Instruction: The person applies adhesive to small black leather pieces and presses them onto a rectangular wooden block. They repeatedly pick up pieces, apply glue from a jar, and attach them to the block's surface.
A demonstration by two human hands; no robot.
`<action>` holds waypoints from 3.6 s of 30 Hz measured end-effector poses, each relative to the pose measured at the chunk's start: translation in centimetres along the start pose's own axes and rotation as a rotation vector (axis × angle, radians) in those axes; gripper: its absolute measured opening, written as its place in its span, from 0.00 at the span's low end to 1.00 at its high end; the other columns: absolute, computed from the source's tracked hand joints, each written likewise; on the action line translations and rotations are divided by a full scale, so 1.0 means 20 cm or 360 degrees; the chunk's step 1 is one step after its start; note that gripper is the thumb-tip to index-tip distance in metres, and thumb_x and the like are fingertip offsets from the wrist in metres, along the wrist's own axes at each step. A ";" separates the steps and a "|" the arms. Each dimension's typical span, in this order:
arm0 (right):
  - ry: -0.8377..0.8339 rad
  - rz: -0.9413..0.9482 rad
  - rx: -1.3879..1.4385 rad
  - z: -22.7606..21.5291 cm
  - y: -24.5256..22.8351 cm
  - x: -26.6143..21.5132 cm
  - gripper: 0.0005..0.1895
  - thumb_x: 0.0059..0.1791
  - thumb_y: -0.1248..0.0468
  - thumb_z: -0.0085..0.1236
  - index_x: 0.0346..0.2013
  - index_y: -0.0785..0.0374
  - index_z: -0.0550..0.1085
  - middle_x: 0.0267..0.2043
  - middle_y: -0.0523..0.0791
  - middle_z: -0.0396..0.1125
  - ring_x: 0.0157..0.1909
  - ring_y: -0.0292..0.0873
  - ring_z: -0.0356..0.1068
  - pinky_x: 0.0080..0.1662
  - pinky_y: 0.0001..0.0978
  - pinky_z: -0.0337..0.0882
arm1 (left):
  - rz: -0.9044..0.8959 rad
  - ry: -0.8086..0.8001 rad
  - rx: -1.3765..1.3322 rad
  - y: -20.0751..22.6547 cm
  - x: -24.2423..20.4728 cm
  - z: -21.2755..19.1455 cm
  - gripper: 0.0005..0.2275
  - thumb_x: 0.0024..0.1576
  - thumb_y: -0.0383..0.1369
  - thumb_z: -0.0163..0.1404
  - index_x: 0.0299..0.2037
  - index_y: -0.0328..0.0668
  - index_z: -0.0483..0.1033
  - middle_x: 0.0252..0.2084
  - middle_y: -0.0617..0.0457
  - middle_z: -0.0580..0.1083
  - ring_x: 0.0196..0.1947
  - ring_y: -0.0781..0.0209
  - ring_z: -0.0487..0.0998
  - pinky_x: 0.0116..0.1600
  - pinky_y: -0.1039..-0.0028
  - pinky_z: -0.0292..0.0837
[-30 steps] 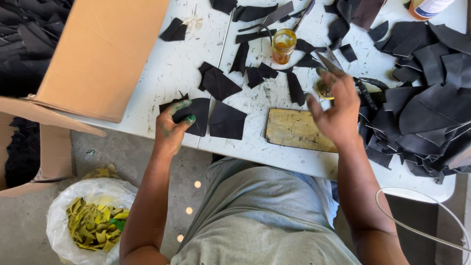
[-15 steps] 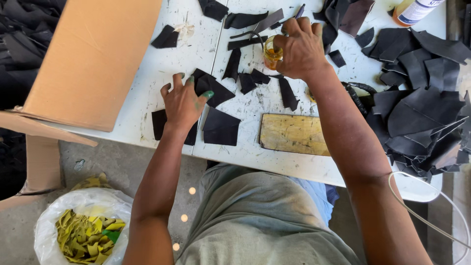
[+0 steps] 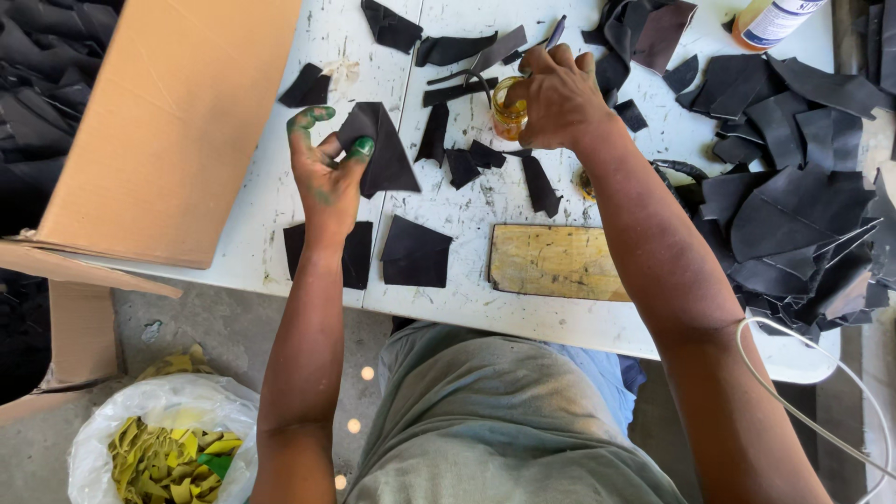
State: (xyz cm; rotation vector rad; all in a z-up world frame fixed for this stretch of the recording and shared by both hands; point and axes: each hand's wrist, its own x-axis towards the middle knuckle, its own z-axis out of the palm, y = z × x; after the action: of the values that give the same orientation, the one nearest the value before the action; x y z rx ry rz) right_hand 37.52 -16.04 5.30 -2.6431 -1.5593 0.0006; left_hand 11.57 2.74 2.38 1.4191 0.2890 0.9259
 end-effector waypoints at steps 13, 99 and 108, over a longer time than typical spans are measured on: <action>-0.0253 0.0043 -0.0117 -0.04 0.03 0.04 0.33 0.32 0.60 0.70 0.52 0.36 0.81 0.66 0.43 0.61 0.65 0.51 0.55 0.63 0.52 0.54 | -0.0284 -0.0205 -0.0800 -0.03 -0.18 0.11 0.18 0.54 0.10 0.56 0.53 0.34 0.78 0.54 0.47 0.77 0.52 0.63 0.80 0.54 0.75 0.80; 0.1071 -0.0266 0.0059 -0.25 -0.40 -1.03 0.27 0.46 0.55 0.68 0.61 0.41 0.78 0.70 0.49 0.58 0.67 0.59 0.57 0.58 0.56 0.59 | -0.0694 -0.0789 -0.1407 0.08 -0.38 0.46 0.29 0.53 0.18 0.65 0.67 0.32 0.69 0.60 0.46 0.75 0.61 0.59 0.76 0.68 0.71 0.73; 0.1127 -0.0266 0.0244 -0.27 -0.35 -0.98 0.27 0.44 0.59 0.69 0.58 0.45 0.78 0.70 0.52 0.57 0.68 0.61 0.57 0.61 0.56 0.60 | -0.0640 -0.0865 -0.1318 0.09 -0.41 0.45 0.27 0.53 0.19 0.65 0.64 0.33 0.72 0.68 0.47 0.72 0.67 0.60 0.72 0.72 0.71 0.71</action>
State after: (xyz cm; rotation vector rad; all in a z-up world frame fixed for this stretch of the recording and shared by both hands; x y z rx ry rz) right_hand 22.12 -30.17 10.43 -2.0381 -1.4279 -0.7059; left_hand 11.70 -9.53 2.89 0.7438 -0.2070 0.2349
